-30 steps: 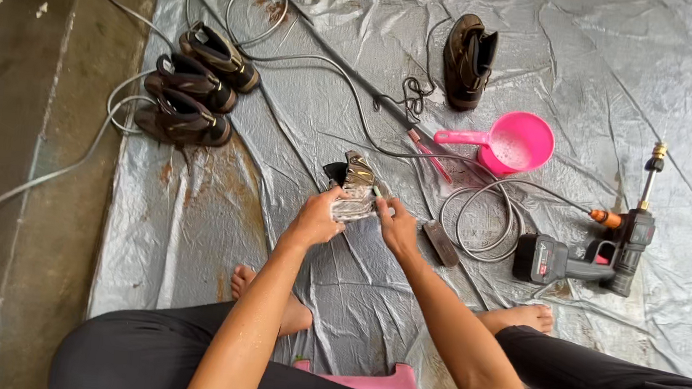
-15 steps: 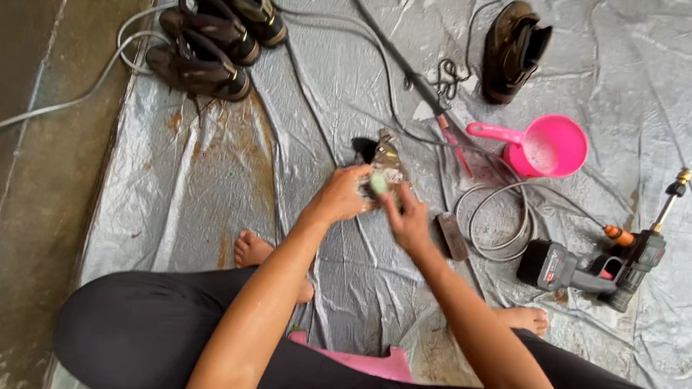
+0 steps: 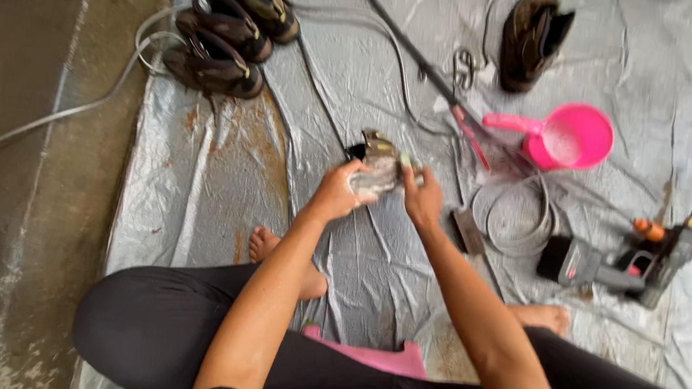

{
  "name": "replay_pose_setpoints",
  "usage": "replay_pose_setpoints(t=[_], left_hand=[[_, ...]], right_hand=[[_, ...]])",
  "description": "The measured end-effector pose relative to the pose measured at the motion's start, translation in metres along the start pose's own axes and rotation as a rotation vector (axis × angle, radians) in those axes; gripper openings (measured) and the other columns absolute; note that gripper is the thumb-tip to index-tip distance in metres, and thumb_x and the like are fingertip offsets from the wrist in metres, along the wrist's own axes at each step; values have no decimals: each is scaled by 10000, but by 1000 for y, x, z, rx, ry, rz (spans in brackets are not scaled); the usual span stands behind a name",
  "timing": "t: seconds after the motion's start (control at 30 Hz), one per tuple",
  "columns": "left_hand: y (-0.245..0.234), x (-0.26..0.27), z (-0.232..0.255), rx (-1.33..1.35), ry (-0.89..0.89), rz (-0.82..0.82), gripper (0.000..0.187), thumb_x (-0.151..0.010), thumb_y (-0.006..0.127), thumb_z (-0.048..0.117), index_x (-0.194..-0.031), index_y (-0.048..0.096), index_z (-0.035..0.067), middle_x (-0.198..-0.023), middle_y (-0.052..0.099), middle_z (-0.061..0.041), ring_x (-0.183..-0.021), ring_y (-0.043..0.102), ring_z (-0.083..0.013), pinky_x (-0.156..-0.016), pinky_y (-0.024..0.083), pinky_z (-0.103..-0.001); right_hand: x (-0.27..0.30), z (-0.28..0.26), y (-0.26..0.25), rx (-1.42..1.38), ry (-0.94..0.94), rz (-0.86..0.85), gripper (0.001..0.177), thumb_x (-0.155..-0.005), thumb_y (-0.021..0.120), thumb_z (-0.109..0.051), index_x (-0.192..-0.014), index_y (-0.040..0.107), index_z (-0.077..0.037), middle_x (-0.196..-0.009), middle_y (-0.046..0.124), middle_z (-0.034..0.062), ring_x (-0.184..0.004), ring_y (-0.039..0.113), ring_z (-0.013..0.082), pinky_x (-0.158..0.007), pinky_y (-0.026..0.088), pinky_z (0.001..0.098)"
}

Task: The person scrubs a shoe with a green brush while sitting on a plastic sheet on the floor. They hold the shoe with one hand and scrub the surface with the other, focusing on the upper part of the shoe.

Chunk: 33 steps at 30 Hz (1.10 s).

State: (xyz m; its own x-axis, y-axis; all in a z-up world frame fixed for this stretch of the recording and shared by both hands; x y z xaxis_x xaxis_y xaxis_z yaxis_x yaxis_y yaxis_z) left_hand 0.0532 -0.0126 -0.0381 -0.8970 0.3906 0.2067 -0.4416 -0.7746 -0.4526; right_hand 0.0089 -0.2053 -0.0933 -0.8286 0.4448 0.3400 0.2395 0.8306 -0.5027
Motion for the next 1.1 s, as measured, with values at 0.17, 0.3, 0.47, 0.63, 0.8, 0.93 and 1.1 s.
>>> replay_pose_setpoints(t=[0.17,0.3,0.47,0.63,0.8,0.93,1.1], left_hand=[[-7,-2,-2,2,-34,70,554,-676,982,316,-1152,730,183,-1063,767,-143,-1081,734,-384,-918,583,-487],[-7,4,4,34,10,37,543,-668,926,138,-1172,729,105,-1035,748,-240,-1045,713,-490,-917,557,-542],[1,-10,14,-107,98,-28,516,-656,954,214,-1114,718,207,-1040,747,-148,-1042,721,-421,-910,553,-517],[0,-7,25,-126,161,-28,549,-677,918,188,-1184,712,153,-1050,737,-217,-1034,708,-484,-915,543,-543],[5,-16,14,-211,160,-37,541,-651,915,139,-1156,721,129,-1049,739,-191,-1035,717,-458,-958,554,-527],[14,-4,14,-173,73,-61,560,-671,926,182,-1195,726,191,-1081,744,-158,-1063,718,-432,-964,557,-500],[11,-14,-1,-125,40,-25,533,-650,910,166,-1154,735,173,-1018,742,-153,-1015,735,-408,-929,574,-485]], right_hand=[[46,-81,16,-92,-719,-154,269,-972,751,-344,-1172,686,-177,-839,734,247,-781,746,468,-696,585,499],[-24,-3,-12,108,-15,-53,496,-1008,655,-626,-1180,692,-162,-936,753,301,-984,738,496,-876,572,549],[42,-39,17,-29,-520,-143,273,-967,770,-388,-1148,705,-194,-845,741,226,-814,751,453,-731,576,506],[-19,-17,-23,98,-216,60,390,-1057,623,-544,-1126,656,-162,-840,736,285,-914,724,522,-846,537,589],[6,-46,-6,-3,-521,-57,358,-1006,716,-435,-1168,653,-122,-823,707,344,-857,720,552,-765,538,610],[-36,-6,-20,27,-342,48,399,-982,711,-502,-1109,695,-125,-857,737,267,-902,736,486,-805,568,552],[10,-47,3,25,-360,-72,346,-1002,705,-482,-1150,672,-171,-803,720,317,-850,737,515,-776,555,576]])
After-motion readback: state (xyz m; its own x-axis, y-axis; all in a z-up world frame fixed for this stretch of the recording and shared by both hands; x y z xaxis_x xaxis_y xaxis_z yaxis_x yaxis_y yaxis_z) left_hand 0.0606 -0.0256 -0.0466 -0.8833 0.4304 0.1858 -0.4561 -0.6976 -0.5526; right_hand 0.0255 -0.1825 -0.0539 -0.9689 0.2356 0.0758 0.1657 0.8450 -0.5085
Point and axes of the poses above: each hand's wrist, its own x-axis away from the middle knuckle, its own y-axis out of the palm, z = x × y, the point moved 7 cm from there along -x, towards the middle knuckle
